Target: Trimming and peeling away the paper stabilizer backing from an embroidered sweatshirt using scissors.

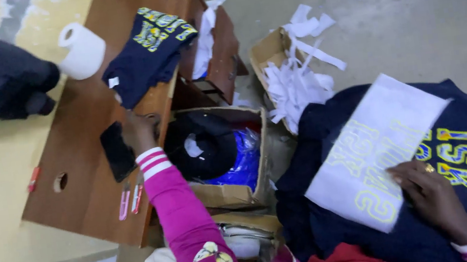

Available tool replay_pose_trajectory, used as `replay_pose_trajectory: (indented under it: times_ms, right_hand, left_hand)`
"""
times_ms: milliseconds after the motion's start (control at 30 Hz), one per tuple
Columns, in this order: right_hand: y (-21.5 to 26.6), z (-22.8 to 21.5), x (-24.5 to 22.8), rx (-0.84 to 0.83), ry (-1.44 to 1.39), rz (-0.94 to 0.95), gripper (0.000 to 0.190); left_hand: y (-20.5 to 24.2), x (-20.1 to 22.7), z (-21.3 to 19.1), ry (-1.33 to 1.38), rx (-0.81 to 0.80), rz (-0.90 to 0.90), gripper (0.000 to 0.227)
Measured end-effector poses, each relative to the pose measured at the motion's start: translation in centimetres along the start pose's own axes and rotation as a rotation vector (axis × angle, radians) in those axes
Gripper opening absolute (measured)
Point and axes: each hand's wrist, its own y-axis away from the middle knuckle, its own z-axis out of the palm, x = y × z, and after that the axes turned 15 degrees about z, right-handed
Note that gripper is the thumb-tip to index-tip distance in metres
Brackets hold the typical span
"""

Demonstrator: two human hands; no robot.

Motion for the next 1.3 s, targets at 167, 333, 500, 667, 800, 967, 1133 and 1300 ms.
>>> replay_pose_trajectory:
  times_ms: [167, 333, 500, 667, 800, 967, 1133, 1300]
  right_hand:
    - [1.2, -1.5, -0.4, -0.127, 0.034, -0.241, 0.034]
    - [1.6, -2.3, -4.6, -0.112, 0.362, -0.524, 0.054]
    - [1.5, -0.6, -6.5, -0.139, 0.394, -0.718, 0.022]
    - [2.0, -0.2, -9.3, -0.266, 0.485, -0.59, 0.025]
    - [3.4, 2.0, -10.0, -0.206, 0.534, -0.632, 0.015]
    - [4.7, 4.2, -11.1, -0.167, 0.711, -0.613, 0.014]
    - [3.9, 4.1, -9.8, -0.25, 0.666, -0.553, 0.014]
    - [1.5, 0.0, -6.9, -0.342, -1.049, 0.579, 0.032]
  left_hand:
    - [5.1, 0.7, -4.3, 0.019, -0.208, 0.002, 0.059]
    - [16.6, 0.6, -7.6, 0.495, -0.332, -0.137, 0.051]
    - [28.0, 2.9, -5.6, 1.581, -0.492, 0.017, 0.046]
    - [36.2, 9.1, -1.6, 1.834, -0.826, -0.04, 0.054]
    - [41.4, 16.2, -3.0, 1.68, -0.789, -0.22, 0.029]
    - [42.4, 17.7, -1.6, 1.842, -0.88, -0.015, 0.049]
    - [42.8, 18.7, -3.2, 2.002, -0.798, 0.141, 0.062]
    - [43.6, 17.1, -3.3, 2.042, -0.695, 0.113, 0.058]
